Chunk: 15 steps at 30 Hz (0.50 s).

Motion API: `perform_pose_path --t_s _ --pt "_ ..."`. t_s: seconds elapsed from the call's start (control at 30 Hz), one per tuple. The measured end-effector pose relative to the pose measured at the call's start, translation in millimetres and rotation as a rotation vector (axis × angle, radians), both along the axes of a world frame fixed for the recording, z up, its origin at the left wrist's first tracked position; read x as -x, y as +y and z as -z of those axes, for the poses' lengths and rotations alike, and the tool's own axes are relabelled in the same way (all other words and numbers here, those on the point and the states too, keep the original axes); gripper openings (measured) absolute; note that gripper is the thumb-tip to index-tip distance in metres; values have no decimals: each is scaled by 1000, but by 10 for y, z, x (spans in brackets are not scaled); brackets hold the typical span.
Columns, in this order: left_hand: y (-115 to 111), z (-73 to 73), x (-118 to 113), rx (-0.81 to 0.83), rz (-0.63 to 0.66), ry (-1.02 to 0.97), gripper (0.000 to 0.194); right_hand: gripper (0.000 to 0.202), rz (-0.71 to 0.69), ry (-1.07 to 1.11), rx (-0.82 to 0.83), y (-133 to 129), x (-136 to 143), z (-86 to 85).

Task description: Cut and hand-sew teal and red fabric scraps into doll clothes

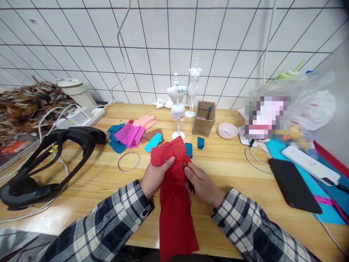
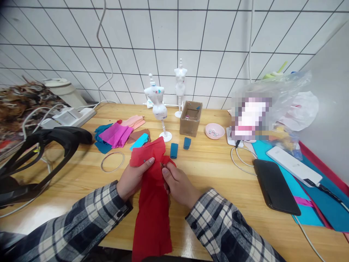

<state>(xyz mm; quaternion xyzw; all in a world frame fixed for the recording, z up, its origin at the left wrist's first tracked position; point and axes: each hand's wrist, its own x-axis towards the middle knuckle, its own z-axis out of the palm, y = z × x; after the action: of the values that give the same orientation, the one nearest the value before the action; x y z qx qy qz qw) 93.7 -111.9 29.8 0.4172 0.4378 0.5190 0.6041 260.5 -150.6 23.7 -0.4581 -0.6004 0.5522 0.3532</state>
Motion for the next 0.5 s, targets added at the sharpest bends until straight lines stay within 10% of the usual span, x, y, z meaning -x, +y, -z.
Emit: perform_pose_path --t_s 0.5 --pt "-21 64 18 5 69 122 46 40 24 -17 38 6 4 18"
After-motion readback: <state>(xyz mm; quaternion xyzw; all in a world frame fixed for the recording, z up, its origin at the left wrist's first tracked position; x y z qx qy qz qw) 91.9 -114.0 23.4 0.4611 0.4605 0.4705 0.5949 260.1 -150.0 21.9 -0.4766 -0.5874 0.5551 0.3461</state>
